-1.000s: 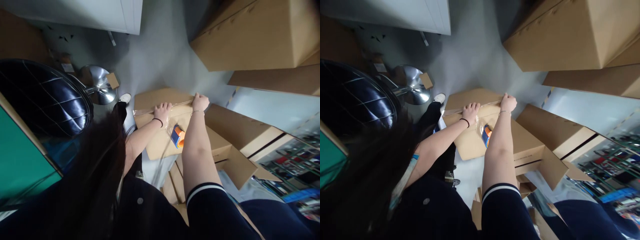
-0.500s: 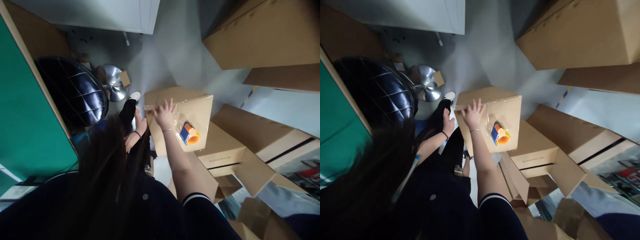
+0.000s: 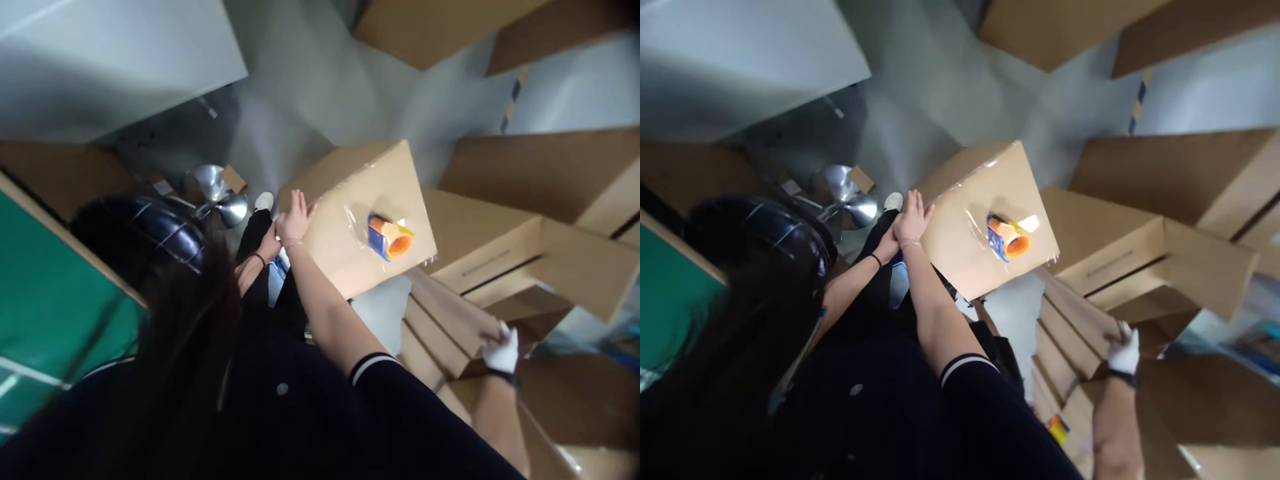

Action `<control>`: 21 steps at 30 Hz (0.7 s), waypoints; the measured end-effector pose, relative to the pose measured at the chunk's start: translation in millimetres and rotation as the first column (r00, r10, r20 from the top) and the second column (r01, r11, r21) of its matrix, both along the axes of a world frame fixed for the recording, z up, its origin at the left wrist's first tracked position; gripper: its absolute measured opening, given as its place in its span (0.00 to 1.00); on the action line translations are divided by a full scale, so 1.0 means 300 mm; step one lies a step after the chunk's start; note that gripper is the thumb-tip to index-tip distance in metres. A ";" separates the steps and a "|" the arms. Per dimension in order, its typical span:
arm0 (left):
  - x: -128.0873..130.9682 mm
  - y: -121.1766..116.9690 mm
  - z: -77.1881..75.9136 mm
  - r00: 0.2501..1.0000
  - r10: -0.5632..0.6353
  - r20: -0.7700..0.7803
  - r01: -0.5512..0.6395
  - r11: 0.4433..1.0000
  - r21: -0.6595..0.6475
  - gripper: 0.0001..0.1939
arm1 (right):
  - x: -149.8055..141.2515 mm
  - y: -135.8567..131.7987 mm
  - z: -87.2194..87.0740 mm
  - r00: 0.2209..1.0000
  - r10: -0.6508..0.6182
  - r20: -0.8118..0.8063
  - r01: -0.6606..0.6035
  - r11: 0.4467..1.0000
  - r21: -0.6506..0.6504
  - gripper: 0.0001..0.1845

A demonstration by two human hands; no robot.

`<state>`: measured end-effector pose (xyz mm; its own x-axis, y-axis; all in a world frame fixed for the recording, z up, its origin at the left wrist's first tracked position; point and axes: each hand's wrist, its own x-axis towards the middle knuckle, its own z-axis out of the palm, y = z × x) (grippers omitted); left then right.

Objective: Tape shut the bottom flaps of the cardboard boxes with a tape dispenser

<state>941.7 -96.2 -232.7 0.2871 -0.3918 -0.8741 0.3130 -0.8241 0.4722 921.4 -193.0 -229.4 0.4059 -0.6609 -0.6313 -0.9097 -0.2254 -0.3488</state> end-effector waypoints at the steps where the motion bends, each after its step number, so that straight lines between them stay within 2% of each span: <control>1: 0.047 -0.003 -0.006 0.994 -0.111 0.012 0.111 0.994 -0.002 0.35 | 0.017 -0.001 -0.006 0.998 -0.061 0.021 0.061 0.998 0.007 0.35; 3: 0.140 -0.034 0.000 0.946 -0.323 0.037 0.324 0.946 -0.011 0.35 | 0.016 -0.011 -0.002 0.982 -0.135 0.130 0.131 0.991 0.041 0.34; 5: 0.202 -0.092 0.037 0.838 -0.515 0.181 0.519 0.854 0.032 0.37 | -0.054 -0.010 0.033 0.938 -0.188 0.290 0.172 0.982 0.078 0.32; 7: 0.202 -0.166 0.102 0.642 -0.615 0.457 0.637 0.760 0.129 0.38 | -0.192 0.027 0.089 0.870 -0.248 0.426 0.231 0.968 0.093 0.29; 8: 0.174 -0.206 0.139 0.516 -0.628 0.583 0.692 0.707 0.149 0.37 | -0.276 0.058 0.114 0.839 -0.293 0.457 0.281 0.955 0.096 0.29; 9: 0.127 -0.248 0.173 0.400 -0.626 0.669 0.768 0.628 0.129 0.36 | -0.363 0.093 0.133 0.814 -0.370 0.448 0.367 0.925 0.096 0.29; 10: 0.063 -0.292 0.201 0.311 -0.632 0.710 0.864 0.499 0.066 0.34 | -0.447 0.126 0.143 0.787 -0.470 0.400 0.477 0.875 0.089 0.30; 11: -0.014 -0.339 0.220 0.225 -0.656 0.721 0.953 0.303 -0.021 0.32 | -0.523 0.152 0.142 0.746 -0.580 0.326 0.594 0.802 0.066 0.31; 12: -0.101 -0.388 0.228 0.126 -0.686 0.717 0.991 0.061 -0.115 0.30 | -0.587 0.168 0.131 0.691 -0.677 0.253 0.695 0.719 0.028 0.32; 13: -0.192 -0.441 0.224 0.013 -0.705 0.709 0.963 -0.181 -0.198 0.29 | -0.640 0.172 0.112 0.621 -0.761 0.187 0.778 0.628 -0.028 0.34; 14: -0.286 -0.494 0.209 -0.094 -0.701 0.707 0.893 -0.373 -0.251 0.28 | -0.682 0.166 0.087 0.547 -0.826 0.137 0.837 0.539 -0.088 0.36; 15: -0.378 -0.545 0.186 -0.186 -0.677 0.712 0.822 -0.505 -0.264 0.28 | -0.716 0.151 0.060 0.468 -0.878 0.104 0.881 0.453 -0.136 0.38; 17: -0.560 -0.634 0.134 -0.353 -0.614 0.706 0.709 -0.668 -0.227 0.27 | -0.779 0.120 0.011 0.283 -0.957 0.065 0.951 0.272 -0.146 0.40; 19: -0.743 -0.688 0.098 -0.513 -0.535 0.671 0.596 -0.785 -0.171 0.25 | -0.862 0.123 -0.010 0.090 -0.995 0.030 0.996 0.090 -0.027 0.40; 21: -0.927 -0.698 0.092 -0.678 -0.380 0.629 0.454 -0.890 -0.049 0.23 | -0.968 0.182 0.003 -0.036 -0.999 0.025 0.992 -0.033 0.124 0.39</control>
<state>663.7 -305.7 -205.1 -0.8783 0.0191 -0.4778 -0.3126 0.7331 0.6040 631.1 -138.4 -228.4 -0.5926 -0.4026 -0.6977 -0.1480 0.9058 -0.3969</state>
